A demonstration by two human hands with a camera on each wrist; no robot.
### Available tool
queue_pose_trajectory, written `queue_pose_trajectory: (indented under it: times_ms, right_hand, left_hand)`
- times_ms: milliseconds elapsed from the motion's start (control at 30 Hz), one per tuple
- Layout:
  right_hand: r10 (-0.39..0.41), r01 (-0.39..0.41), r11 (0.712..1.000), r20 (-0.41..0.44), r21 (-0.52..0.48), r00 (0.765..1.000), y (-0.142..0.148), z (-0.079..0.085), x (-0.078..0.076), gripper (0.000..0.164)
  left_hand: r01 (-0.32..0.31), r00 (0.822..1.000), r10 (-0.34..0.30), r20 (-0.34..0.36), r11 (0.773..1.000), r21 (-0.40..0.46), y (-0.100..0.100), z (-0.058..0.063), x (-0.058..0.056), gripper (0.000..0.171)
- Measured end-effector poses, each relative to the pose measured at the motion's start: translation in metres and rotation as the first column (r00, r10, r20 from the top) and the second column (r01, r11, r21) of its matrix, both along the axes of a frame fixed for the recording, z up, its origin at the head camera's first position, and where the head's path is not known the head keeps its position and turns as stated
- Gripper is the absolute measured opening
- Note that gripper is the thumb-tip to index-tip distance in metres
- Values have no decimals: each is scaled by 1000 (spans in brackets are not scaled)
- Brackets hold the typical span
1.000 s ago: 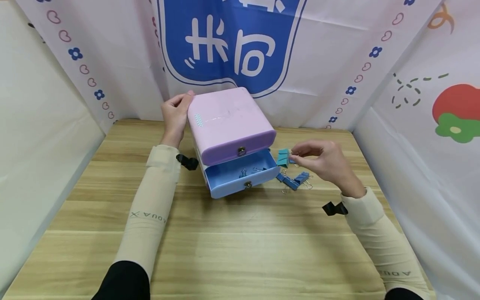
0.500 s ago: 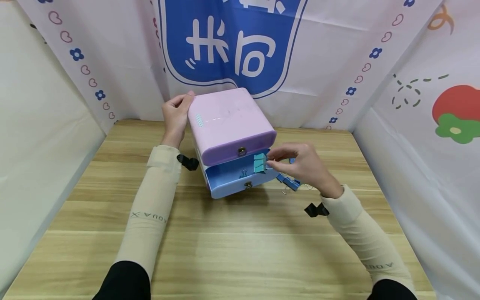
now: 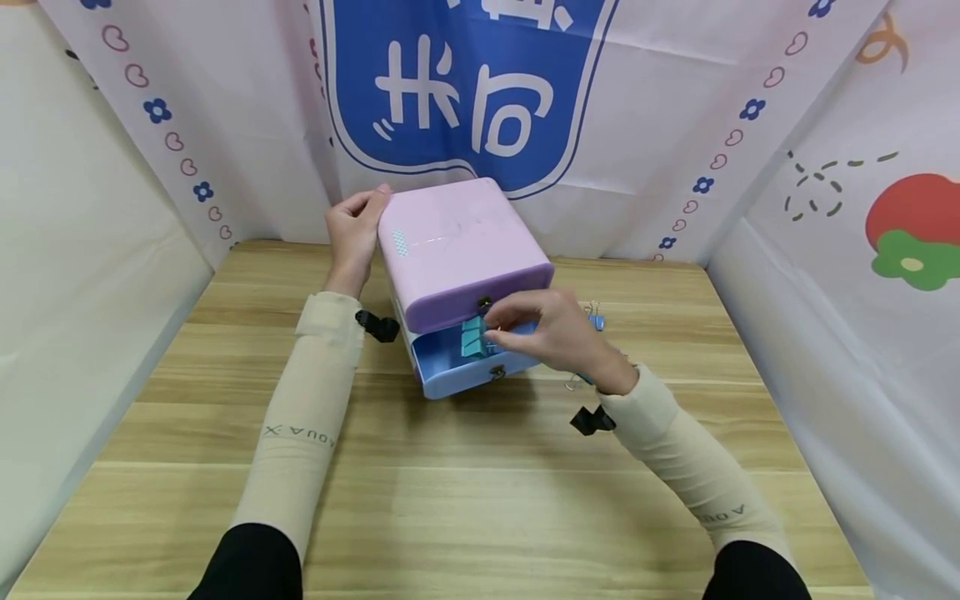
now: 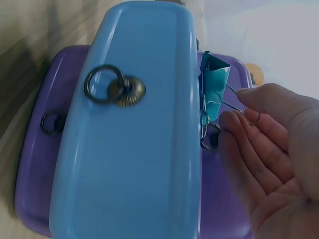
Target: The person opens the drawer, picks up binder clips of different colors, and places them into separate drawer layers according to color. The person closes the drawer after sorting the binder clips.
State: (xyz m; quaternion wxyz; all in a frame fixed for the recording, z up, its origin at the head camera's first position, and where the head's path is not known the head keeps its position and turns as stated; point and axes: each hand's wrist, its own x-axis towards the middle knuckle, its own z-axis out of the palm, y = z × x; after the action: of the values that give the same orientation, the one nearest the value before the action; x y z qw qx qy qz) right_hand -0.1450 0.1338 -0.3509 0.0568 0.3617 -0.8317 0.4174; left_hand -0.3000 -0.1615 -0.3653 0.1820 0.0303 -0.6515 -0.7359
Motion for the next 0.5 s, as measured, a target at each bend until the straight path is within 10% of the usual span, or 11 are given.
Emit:
queue_pose_trajectory:
  times_ms: [500]
  right_hand:
    - [90,-86,995,-71,59,993,-40,-10,-2,13]
  left_hand:
    - [-18,1000,18,-3,1000,1,1,0,1,21]
